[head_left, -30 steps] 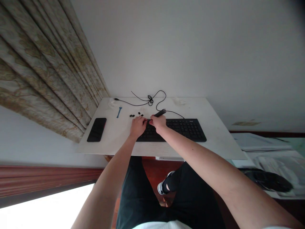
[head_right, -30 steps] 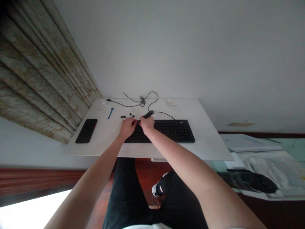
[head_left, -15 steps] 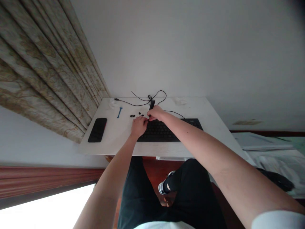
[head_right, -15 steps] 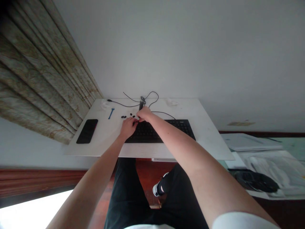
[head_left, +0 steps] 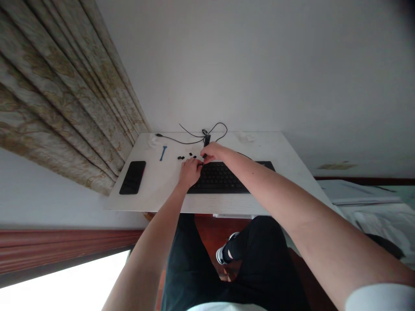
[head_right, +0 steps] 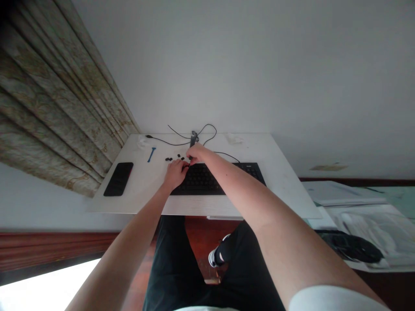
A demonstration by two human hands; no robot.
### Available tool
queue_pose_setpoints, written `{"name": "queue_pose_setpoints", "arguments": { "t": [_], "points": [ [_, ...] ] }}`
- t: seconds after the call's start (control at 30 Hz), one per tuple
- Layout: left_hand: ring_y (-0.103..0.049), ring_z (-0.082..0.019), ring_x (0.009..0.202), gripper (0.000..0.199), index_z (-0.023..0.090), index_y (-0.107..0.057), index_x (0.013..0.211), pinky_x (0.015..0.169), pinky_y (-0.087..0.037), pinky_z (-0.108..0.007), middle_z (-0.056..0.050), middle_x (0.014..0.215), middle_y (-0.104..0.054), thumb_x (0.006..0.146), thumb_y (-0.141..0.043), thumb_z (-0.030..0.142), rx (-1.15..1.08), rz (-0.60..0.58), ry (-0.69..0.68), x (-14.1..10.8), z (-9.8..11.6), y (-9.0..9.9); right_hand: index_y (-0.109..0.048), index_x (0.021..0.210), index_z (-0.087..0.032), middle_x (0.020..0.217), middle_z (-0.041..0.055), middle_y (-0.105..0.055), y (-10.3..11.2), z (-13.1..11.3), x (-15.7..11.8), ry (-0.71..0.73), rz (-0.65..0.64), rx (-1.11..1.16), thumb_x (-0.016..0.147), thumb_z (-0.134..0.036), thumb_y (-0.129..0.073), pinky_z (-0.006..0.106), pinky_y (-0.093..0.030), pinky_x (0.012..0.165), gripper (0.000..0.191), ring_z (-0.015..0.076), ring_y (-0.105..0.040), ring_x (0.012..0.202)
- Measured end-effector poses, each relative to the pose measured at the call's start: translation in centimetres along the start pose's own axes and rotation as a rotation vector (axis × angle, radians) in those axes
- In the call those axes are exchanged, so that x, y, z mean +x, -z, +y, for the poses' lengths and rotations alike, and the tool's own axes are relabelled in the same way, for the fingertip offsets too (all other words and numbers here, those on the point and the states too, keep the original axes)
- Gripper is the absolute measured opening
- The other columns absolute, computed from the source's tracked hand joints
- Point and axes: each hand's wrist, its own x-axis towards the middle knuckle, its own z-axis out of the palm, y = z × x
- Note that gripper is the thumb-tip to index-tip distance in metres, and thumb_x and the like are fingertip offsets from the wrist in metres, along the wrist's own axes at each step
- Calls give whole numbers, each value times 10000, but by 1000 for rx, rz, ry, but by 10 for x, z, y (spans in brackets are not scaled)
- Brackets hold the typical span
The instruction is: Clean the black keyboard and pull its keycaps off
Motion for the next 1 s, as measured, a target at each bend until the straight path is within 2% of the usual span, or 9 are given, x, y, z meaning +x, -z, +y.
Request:
{"name": "queue_pose_setpoints", "arguments": {
  "t": [0.1,0.23,0.4,0.5,0.63,0.73,0.8,0.9,1.0],
  "points": [
    [-593,-281,1110,152,221,-684,1043,994,-427,-446,-91,1098,-691,955,-562,240,-5,-3,-1,-1,0,0,-670,791,-111,483,4,-591,3,0,-12,-139,40,-73,657,9,-769,330,-627,529,205,234,-690,543],
    [-588,-278,1123,151,210,-667,1046,998,-425,-443,-98,1104,-679,974,-543,258,6,-2,-16,-2,1,0,-664,843,-90,515,22,-615,13,5,-26,-107,52,-32,695,-52,-786,316,-630,544,196,213,-682,528],
    [-602,-253,1094,164,187,-628,1088,982,-454,-424,-107,1094,-672,992,-498,214,-80,68,9,-1,-4,-4,-645,786,-98,577,53,-664,39,15,-39,45,118,155,767,-57,-732,293,-640,585,98,183,-688,546],
    [-615,-234,1075,185,182,-617,1110,961,-486,-400,-109,1102,-674,995,-472,186,-217,168,61,0,-10,-8,-652,770,-98,615,62,-687,75,30,-45,155,235,243,786,-55,-711,267,-639,592,75,171,-699,561],
    [-625,-234,1087,198,195,-626,1125,952,-514,-402,-106,1099,-681,990,-483,193,-322,254,99,0,-15,-13,-669,772,-115,620,40,-688,148,68,-56,288,481,314,771,-81,-722,219,-619,567,63,152,-698,559],
    [-633,-234,1086,200,195,-642,1127,965,-522,-409,-108,1108,-689,982,-504,194,-321,257,82,-1,-15,-12,-668,753,-133,592,22,-664,204,107,-67,296,721,396,763,-93,-717,187,-583,509,64,134,-672,534],
    [-636,-235,1095,205,195,-658,1122,988,-517,-416,-108,1116,-695,980,-510,191,-301,247,62,-1,-14,-11,-665,711,-142,590,29,-656,233,132,-73,251,835,453,763,-95,-710,151,-532,459,83,115,-642,508],
    [-639,-234,1109,207,192,-686,1100,1025,-502,-419,-105,1117,-708,975,-520,191,-274,227,52,0,-13,-9,-642,674,-154,623,38,-664,255,157,-78,250,867,611,751,-73,-686,123,-503,471,121,92,-632,522],
    [-654,-221,1076,220,172,-702,1101,1013,-509,-390,-106,1123,-718,967,-529,190,-284,210,96,4,-12,-5,-640,692,-150,646,28,-673,258,169,-76,328,859,639,719,-114,-701,139,-517,488,76,99,-638,544]
  ]
}}
